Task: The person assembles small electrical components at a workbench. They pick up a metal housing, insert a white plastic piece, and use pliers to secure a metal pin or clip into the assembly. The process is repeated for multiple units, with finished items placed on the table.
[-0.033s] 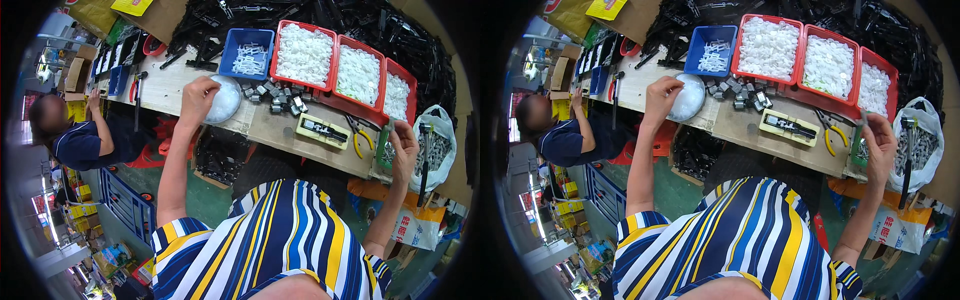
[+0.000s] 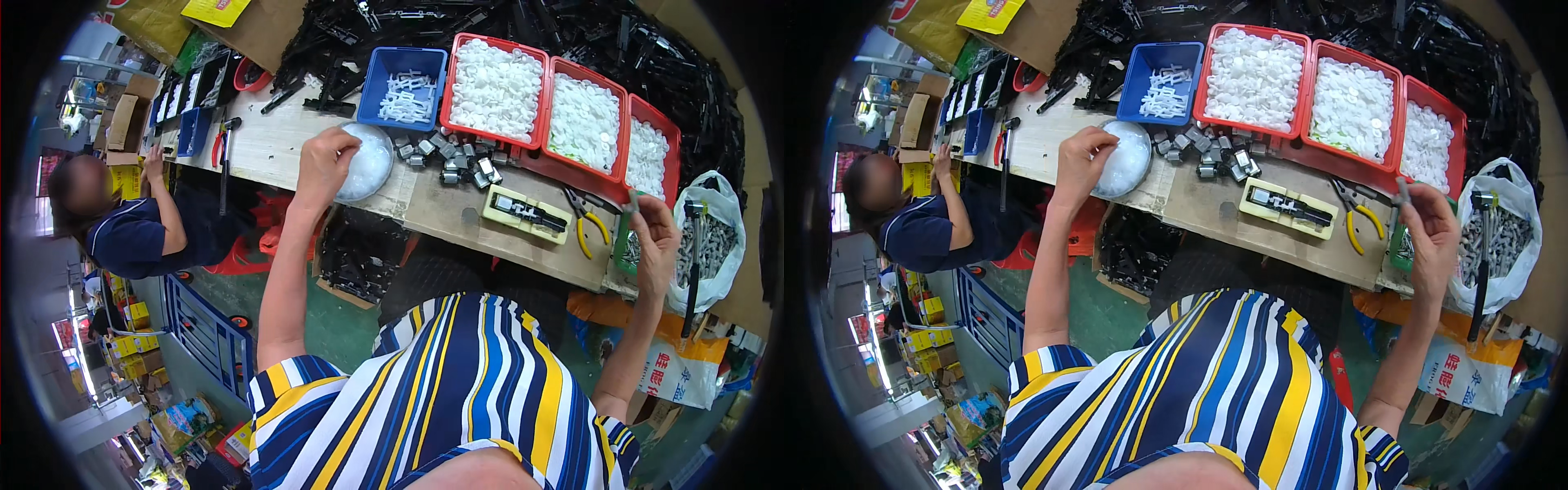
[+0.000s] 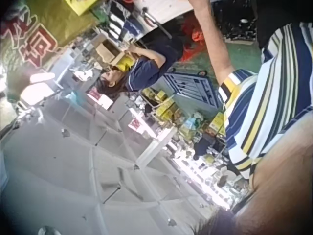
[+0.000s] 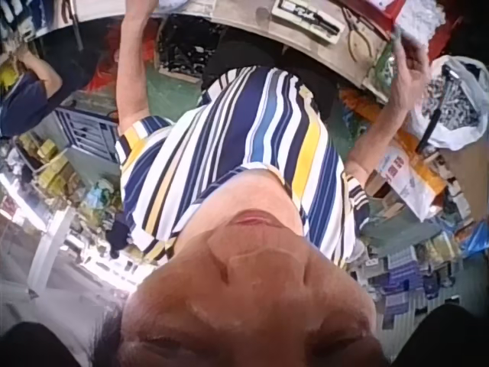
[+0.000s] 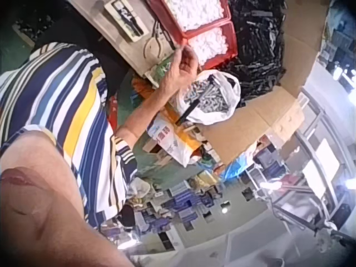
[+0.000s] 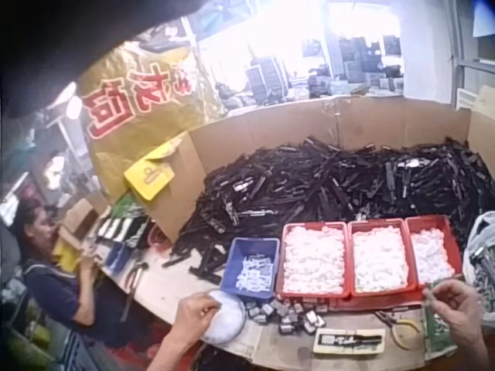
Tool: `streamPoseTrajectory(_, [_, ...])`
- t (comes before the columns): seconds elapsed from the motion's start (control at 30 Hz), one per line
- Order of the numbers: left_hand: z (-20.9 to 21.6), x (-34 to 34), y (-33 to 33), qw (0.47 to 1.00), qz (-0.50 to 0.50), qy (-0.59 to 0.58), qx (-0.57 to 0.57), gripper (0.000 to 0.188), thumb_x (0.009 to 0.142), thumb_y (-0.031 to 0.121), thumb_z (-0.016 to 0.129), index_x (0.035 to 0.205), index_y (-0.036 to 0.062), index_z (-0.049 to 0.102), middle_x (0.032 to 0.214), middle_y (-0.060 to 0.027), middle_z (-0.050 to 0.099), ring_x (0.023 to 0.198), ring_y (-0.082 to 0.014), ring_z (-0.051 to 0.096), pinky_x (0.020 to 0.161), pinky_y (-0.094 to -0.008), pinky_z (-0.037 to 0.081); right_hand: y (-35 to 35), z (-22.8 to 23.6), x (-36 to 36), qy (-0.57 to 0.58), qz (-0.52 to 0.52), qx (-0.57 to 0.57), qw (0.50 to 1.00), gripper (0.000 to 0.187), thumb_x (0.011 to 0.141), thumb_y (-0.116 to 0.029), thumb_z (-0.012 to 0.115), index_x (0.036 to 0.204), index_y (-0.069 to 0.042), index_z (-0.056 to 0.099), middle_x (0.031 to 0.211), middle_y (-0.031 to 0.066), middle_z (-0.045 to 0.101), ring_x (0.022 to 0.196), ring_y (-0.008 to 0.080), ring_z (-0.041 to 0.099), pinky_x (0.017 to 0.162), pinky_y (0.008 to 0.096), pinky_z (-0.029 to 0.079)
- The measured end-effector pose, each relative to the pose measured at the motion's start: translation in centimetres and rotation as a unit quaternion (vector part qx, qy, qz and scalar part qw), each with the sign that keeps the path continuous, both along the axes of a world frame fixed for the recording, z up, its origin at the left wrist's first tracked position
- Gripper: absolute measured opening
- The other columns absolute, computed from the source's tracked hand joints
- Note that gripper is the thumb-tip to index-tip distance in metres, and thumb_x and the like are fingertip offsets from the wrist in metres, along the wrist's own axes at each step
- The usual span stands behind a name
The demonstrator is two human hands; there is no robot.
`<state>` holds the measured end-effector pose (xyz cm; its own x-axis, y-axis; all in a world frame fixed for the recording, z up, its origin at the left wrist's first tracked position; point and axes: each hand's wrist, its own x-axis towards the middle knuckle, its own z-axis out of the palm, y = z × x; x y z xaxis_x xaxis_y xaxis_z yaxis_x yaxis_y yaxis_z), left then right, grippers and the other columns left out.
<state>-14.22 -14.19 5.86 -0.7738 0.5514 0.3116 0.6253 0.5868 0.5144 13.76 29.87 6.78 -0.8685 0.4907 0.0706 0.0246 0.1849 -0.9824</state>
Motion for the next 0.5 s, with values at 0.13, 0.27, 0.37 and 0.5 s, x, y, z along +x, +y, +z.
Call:
streamPoseTrajectory(0.13, [2.1, 1.1, 0.9, 0.999, 0.028, 0.001, 0.038, 0.011, 0.08, -0.006, 0.07, 0.09, -0.0027, 0.074, 0.09, -0.0125, 0.072, 0.075, -0.0226, 0.07, 0.065, -0.0299, 0.053, -2.4, 0.8, -1.1, -0.01, 0.016, -0.018, 1.0, 0.021, 0.095, -0.002, 0.065, 0.116, 0.002, 0.065, 0.102, 0.0028, 0.068, 0.089, 0.0063, 0.062, 0.076, 0.0207, 0.049])
streamPoseTrajectory(0.27, [4.1, 2.9, 3.2, 0.966, 0.018, -0.163, 0.198, 0.009, 0.086, -0.007, 0.071, 0.094, -0.0056, 0.074, 0.094, -0.0079, 0.071, 0.088, -0.0136, 0.066, 0.079, -0.0251, 0.053, -5.4, 1.4, -2.6, -0.005, 0.04, -0.045, 0.998, 0.018, 0.094, -0.002, 0.066, 0.112, 0.002, 0.066, 0.098, 0.0032, 0.069, 0.086, 0.0064, 0.063, 0.072, 0.0207, 0.049])
streamPoseTrajectory(0.37, [3.2, 5.3, 6.4, 0.915, 0.015, -0.266, 0.303, 0.011, 0.084, -0.008, 0.072, 0.094, -0.0035, 0.074, 0.095, -0.0073, 0.071, 0.088, -0.013, 0.067, 0.08, -0.0243, 0.053, -8.4, 1.1, -4.4, -0.022, 0.091, -0.09, 0.992, 0.017, 0.094, -0.004, 0.067, 0.111, 0.001, 0.067, 0.095, 0.0024, 0.07, 0.082, 0.0066, 0.063, 0.069, 0.0213, 0.05])
streamPoseTrajectory(0.5, [0.6, 8.2, 10.9, 0.85, -0.055, -0.347, 0.392, 0.016, 0.082, -0.011, 0.073, 0.095, -0.0025, 0.074, 0.097, -0.0079, 0.071, 0.089, -0.0132, 0.067, 0.083, -0.025, 0.054, -11.1, 0.8, -5.9, -0.016, 0.119, -0.158, 0.98, 0.016, 0.095, -0.006, 0.068, 0.108, 0.001, 0.068, 0.093, 0.0019, 0.07, 0.079, 0.0057, 0.063, 0.066, 0.0209, 0.05])
